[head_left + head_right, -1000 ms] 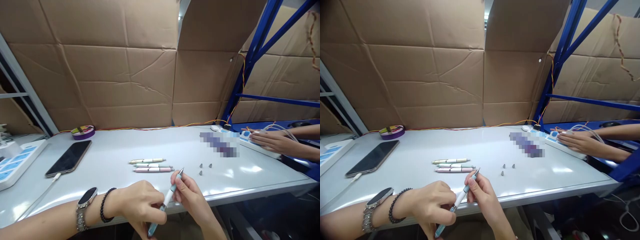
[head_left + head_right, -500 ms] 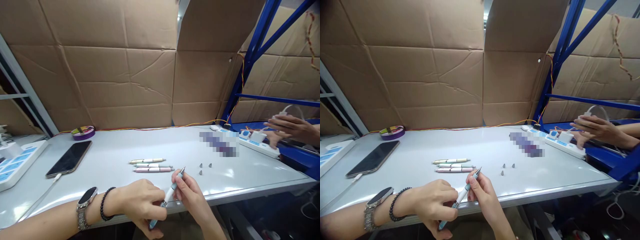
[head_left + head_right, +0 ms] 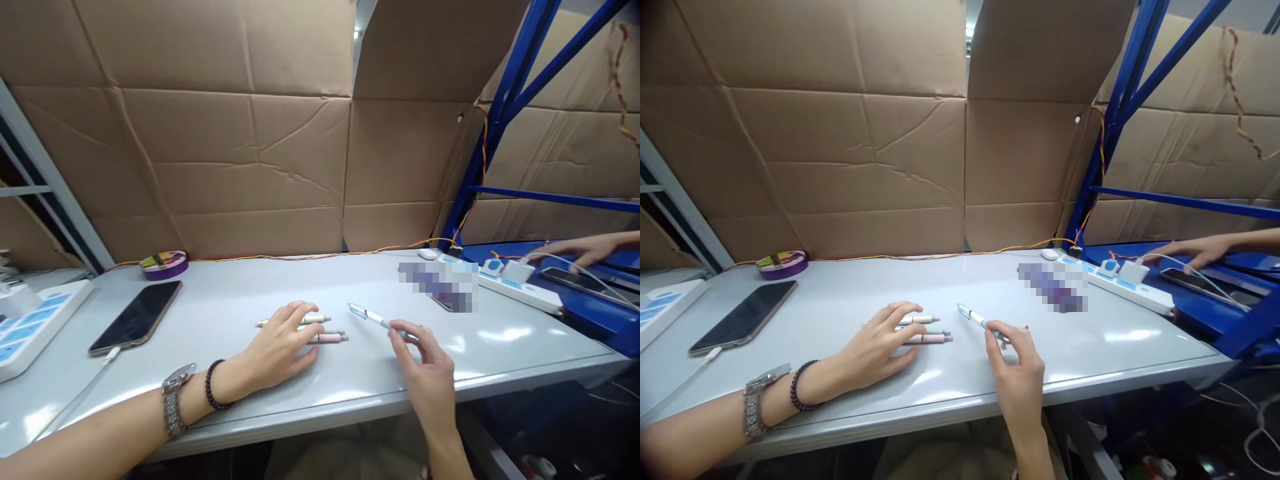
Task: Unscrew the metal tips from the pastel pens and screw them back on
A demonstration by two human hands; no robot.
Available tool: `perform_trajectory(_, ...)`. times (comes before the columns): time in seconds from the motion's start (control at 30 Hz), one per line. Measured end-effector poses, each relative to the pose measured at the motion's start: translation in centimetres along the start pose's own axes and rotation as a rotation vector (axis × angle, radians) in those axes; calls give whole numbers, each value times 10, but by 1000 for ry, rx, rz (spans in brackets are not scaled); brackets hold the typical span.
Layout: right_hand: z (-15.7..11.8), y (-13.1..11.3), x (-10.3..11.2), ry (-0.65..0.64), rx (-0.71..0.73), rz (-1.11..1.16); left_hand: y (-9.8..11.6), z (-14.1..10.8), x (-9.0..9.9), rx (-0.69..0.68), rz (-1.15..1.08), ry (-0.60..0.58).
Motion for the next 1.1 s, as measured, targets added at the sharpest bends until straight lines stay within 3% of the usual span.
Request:
perform_trajectory(0.13,0,-8,-19,-230,146,-273,-6,0,-3,39,77,-2)
perform_trajectory(0.23,0,-7,-25,-282,187,-358,-8,-1,-7,49,101,-29)
perform_trajectory(0.43,-1,-7,-22,-224,259,-362,-7,-2,-10,42,20,-40)
perform_trajectory(0.63,-1,-10,9,96,290,-422,6,0,6,-43,-231,54)
perform_trajectory(0.7,4,1,14,51,235,-535,10,1,10,-62,-258,86)
perform_trajectory(0.8,11,22,16,-134,112,-633,15,0,9,-100,-250,59)
perform_trajectory(0.93,10,27,18,-231,-9,-522,14,-4,0,-105,-239,-2)
perform_trajectory(1.1,-3,7,13,-242,-88,-117,10,-7,-7,-63,-249,-60)
Point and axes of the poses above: each hand's wrist, its own z-axis towards the middle knuckle, its own x-axis out of the back of the hand, y = z × x, the point moved 6 cm from there along z, towards the middle knuckle, and after that the axes turned 1 degree about z, right-handed, at the moved point
